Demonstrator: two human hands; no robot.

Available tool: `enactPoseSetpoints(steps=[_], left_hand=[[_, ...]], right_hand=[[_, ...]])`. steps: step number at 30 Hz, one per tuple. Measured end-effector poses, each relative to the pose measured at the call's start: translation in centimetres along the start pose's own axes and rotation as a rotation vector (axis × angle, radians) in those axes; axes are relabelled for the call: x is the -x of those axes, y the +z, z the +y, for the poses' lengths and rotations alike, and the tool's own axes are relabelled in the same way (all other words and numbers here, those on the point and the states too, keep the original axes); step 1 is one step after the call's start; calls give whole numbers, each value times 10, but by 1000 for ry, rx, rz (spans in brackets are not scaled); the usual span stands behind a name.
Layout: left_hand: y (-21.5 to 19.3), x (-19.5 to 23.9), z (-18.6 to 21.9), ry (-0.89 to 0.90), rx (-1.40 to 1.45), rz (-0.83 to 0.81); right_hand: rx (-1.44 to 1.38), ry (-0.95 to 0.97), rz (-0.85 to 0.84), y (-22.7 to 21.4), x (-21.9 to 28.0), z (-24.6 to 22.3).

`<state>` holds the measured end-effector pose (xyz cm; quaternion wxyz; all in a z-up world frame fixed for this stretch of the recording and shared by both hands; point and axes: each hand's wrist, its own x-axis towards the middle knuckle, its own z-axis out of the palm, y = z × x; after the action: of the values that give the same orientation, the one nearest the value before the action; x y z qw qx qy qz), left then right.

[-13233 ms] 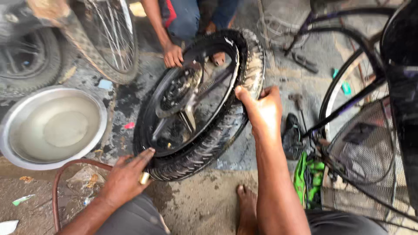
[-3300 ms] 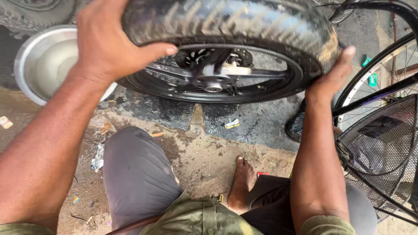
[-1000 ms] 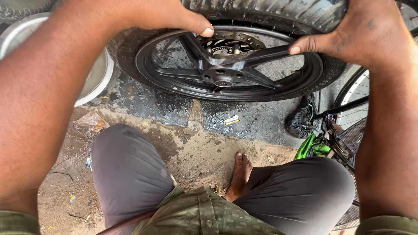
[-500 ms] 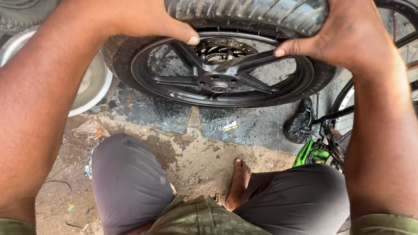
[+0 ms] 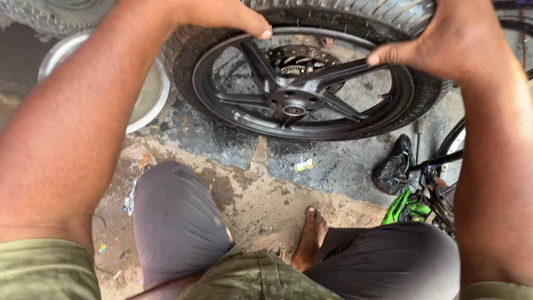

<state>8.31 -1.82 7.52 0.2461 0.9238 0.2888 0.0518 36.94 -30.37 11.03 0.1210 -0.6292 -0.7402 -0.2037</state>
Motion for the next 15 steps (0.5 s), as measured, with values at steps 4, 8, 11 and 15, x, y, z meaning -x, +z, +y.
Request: enactPoseSetpoints(steps=[4, 8, 11, 15], left_hand=[[2, -8, -1, 179, -104, 52], [11, -1, -11, 536, -58, 337], [18, 14, -1, 552, -49, 386], [3, 40, 35, 499, -17, 382]], right_hand=[[-77, 201, 73, 3, 25, -4], [-180, 233, 120, 20, 53, 8], [-199, 261, 166, 21, 68, 10], [-171, 257, 212, -11, 66, -4]])
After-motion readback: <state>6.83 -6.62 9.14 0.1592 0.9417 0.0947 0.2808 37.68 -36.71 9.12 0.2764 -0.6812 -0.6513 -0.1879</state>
